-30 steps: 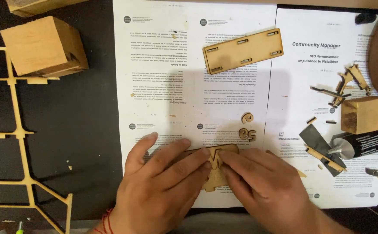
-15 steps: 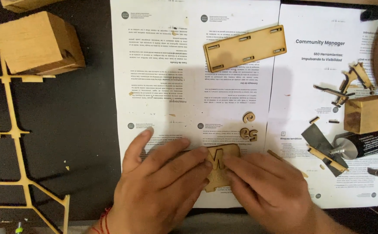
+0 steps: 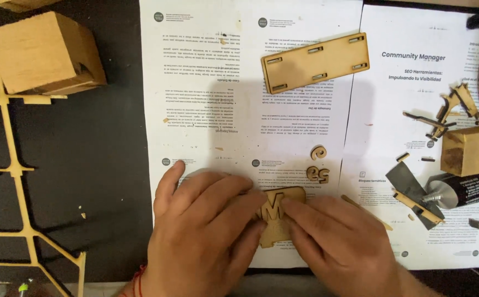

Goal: The person assembles a wooden model by inserting small wooden pieces into slots on a larger wooden base. They use a utility knife to trim a piece and a small stick to push it into place. The task involves handling various wooden components and tools on a cluttered table.

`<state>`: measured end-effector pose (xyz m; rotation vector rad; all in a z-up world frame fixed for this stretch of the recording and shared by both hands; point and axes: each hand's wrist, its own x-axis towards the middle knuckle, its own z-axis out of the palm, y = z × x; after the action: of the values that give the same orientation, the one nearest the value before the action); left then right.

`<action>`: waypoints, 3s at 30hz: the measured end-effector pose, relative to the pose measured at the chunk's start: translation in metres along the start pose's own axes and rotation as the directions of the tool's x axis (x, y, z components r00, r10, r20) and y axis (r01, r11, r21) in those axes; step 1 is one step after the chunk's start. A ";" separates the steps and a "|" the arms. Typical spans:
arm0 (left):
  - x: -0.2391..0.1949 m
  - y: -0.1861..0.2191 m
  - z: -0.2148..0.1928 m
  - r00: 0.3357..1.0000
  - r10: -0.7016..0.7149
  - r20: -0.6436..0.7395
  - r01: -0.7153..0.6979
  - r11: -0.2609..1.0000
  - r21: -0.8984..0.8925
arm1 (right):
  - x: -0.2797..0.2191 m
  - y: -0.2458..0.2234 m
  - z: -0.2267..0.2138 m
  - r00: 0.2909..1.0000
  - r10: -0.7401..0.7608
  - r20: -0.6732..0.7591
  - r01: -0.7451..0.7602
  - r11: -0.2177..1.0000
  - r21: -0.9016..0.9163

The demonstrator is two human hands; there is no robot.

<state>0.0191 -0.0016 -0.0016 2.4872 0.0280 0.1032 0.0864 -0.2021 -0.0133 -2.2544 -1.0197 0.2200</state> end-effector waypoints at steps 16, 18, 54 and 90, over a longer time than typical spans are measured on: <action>0.000 -0.006 0.009 0.996 0.037 -0.086 -0.031 0.997 0.069 | 0.002 -0.007 0.020 0.999 -0.037 0.020 0.038 0.999 -0.026; 0.000 -0.006 0.007 0.996 0.026 -0.080 -0.025 1.000 0.018 | -0.008 -0.028 0.061 0.954 0.261 -0.149 -0.284 0.944 -0.169; -0.004 -0.010 0.016 0.982 0.036 -0.184 -0.009 0.989 0.148 | 0.011 0.006 0.012 0.900 -0.430 0.075 0.428 0.834 -0.349; -0.001 -0.014 0.007 0.984 0.023 -0.174 -0.027 0.999 -0.022 | 0.017 -0.001 0.008 0.981 -0.141 -0.133 0.102 0.959 -0.262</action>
<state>0.0184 0.0054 -0.0158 2.4476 0.0682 0.3292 0.0940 -0.1857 -0.0169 -2.3815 -1.1556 -0.1412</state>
